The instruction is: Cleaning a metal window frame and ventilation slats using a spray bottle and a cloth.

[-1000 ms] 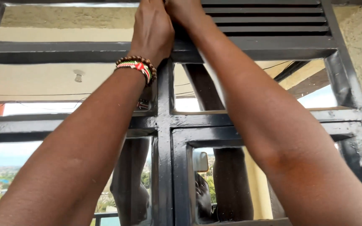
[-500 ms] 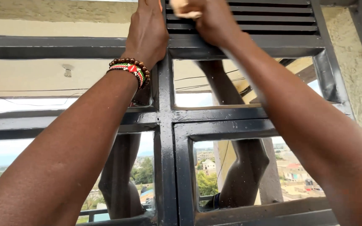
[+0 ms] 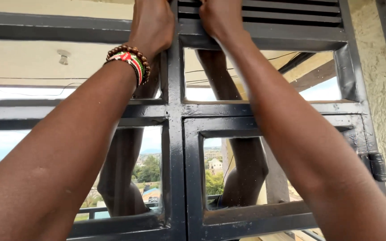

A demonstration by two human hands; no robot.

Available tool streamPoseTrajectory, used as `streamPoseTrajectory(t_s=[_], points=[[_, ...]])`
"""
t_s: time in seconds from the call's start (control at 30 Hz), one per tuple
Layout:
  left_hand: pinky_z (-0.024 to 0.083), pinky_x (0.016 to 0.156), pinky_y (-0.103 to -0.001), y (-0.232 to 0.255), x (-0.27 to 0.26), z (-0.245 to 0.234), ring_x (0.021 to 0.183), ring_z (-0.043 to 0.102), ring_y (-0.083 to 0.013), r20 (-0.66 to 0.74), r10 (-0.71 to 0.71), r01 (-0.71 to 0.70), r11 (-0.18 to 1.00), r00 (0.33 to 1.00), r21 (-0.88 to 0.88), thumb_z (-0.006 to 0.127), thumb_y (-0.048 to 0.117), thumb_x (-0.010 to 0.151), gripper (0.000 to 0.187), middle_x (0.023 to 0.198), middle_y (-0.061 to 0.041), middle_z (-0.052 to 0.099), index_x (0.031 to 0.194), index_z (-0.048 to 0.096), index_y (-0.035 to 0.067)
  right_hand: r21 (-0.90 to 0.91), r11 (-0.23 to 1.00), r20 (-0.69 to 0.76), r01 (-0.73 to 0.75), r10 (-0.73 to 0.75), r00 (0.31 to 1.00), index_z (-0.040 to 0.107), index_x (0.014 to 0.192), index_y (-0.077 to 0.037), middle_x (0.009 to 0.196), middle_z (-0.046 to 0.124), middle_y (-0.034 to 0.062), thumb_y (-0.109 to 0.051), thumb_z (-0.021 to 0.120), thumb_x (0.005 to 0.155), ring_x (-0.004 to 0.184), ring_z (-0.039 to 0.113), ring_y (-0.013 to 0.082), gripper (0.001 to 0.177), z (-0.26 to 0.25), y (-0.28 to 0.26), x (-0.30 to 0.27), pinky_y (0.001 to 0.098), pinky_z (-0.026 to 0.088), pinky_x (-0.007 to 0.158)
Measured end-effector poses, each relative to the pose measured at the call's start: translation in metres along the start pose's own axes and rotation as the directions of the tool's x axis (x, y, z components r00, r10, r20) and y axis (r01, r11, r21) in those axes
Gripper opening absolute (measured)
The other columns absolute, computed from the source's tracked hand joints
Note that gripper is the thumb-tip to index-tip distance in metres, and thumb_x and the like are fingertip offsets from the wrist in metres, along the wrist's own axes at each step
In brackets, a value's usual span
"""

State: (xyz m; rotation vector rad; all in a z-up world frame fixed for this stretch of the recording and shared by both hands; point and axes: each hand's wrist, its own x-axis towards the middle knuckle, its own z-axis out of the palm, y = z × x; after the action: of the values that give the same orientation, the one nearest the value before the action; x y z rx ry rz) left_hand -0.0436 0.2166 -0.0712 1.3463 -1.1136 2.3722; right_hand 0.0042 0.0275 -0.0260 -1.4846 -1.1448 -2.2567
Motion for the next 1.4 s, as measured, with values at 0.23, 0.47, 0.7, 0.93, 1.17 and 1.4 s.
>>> streamPoseTrajectory(t_s=[0.23,0.47,0.7,0.93,1.17,1.4], points=[[0.054,0.070,-0.043,-0.006,-0.010,-0.018,0.079,0.070,-0.0331,-0.161,0.116,-0.129,0.989,0.980,-0.072,0.048,-0.011,0.092,0.018,0.086,-0.018,0.067,0.098,0.065,-0.005,-0.067,0.930,-0.191,0.362,-0.368,0.910,0.077,0.098,-0.004,0.093,0.073,0.0162,0.016,0.063,0.070,0.090,0.069,0.0366,0.037,-0.015,-0.031,-0.013,0.0464,0.053,0.074],[0.063,0.079,-0.037,0.010,-0.013,-0.025,0.085,0.078,-0.0227,0.066,-0.231,0.240,0.926,0.971,-0.293,0.049,-0.002,0.099,0.018,0.087,-0.009,0.072,0.090,0.065,-0.001,0.117,0.943,-0.160,0.310,-0.291,0.943,0.077,0.102,-0.004,0.097,0.076,0.0119,0.017,0.058,0.076,0.091,0.075,0.0283,0.038,-0.020,-0.039,-0.030,0.0397,0.059,0.075],[0.053,0.079,-0.049,0.022,-0.027,-0.036,0.091,0.065,-0.0402,-0.063,0.198,-0.200,0.979,0.978,-0.025,0.055,-0.010,0.091,0.010,0.097,-0.022,0.064,0.090,0.063,-0.004,-0.043,0.986,-0.059,-0.159,0.157,0.986,0.076,0.103,-0.009,0.099,0.072,0.0132,0.007,0.059,0.093,0.086,0.074,0.0259,0.026,-0.062,-0.009,-0.043,0.0401,0.059,0.068],[0.053,0.073,-0.051,0.030,-0.027,-0.008,0.083,0.068,-0.0409,-0.126,0.063,-0.050,0.993,0.990,0.107,0.060,-0.004,0.091,0.010,0.091,-0.021,0.068,0.085,0.067,0.001,-0.078,0.991,-0.138,0.107,-0.117,0.983,0.074,0.091,-0.006,0.091,0.075,0.0129,0.008,0.052,0.082,0.082,0.072,0.0328,0.027,-0.090,-0.004,-0.053,0.0450,0.057,0.074],[0.053,0.076,-0.053,0.031,-0.010,-0.005,0.081,0.067,-0.0417,-0.145,-0.075,0.096,0.985,0.987,0.144,0.058,0.001,0.092,0.011,0.084,-0.020,0.068,0.087,0.068,0.004,-0.063,0.977,-0.213,0.205,-0.214,0.953,0.070,0.083,0.000,0.082,0.068,0.0196,-0.001,0.071,0.084,0.083,0.067,0.0396,0.002,-0.018,-0.047,-0.023,0.0515,0.051,0.075],[0.052,0.073,-0.052,0.043,-0.009,-0.013,0.083,0.067,-0.0405,-0.092,0.016,0.001,0.983,0.996,0.184,0.059,0.001,0.094,0.008,0.088,-0.018,0.067,0.090,0.066,0.004,-0.218,0.972,-0.118,0.086,-0.113,0.987,0.073,0.089,-0.003,0.096,0.069,0.0181,-0.003,0.076,0.076,0.084,0.069,0.0323,0.014,-0.076,0.050,-0.057,0.0458,0.055,0.065]])
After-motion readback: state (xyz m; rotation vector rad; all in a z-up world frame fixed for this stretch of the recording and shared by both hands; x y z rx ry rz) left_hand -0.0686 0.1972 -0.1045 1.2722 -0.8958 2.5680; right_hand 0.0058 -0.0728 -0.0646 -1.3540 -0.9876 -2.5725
